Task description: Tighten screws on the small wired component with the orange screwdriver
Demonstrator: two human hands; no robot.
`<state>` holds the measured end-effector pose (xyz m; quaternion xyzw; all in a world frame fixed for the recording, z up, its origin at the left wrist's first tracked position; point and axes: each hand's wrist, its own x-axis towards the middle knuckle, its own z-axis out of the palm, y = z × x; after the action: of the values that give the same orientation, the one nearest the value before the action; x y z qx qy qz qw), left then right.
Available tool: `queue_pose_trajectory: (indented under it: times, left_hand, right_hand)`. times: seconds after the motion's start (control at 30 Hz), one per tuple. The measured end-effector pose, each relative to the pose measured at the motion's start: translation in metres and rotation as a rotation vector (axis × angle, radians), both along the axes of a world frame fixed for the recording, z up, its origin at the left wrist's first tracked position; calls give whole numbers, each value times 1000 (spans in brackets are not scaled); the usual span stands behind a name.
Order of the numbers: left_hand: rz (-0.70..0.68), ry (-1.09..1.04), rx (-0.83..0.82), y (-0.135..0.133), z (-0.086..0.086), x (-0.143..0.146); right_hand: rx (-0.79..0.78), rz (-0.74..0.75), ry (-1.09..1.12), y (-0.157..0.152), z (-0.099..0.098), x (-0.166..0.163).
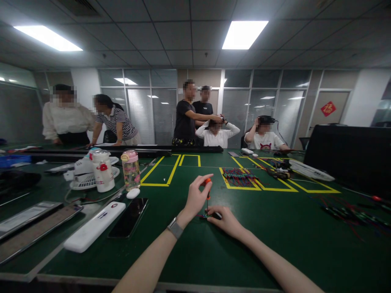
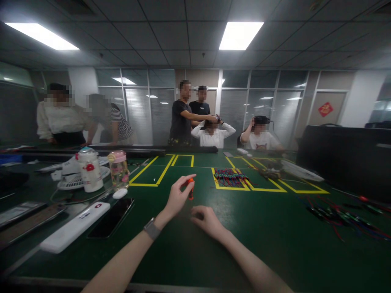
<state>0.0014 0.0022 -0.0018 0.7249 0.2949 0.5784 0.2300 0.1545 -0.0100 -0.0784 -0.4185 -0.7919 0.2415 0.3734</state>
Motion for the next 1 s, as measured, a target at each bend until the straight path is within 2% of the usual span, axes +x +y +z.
queue_pose_trajectory:
  times: [0.1,0.33,0.6,1.0]
  left_hand:
    - [52,8,37,0,0,0]
    - [-30,-31,-27,1,-1,0]
    - [35,-16,29,1,0,0]
    - [-1,-32,-18,2,-2,-1]
  right_hand:
    - [9,3,-2,1,-2,0]
    - [1,-7,-12,0,0,-1]
    - [-9,-7,-7,-1,3,-1]
    - [9,4,-6,0,0,0]
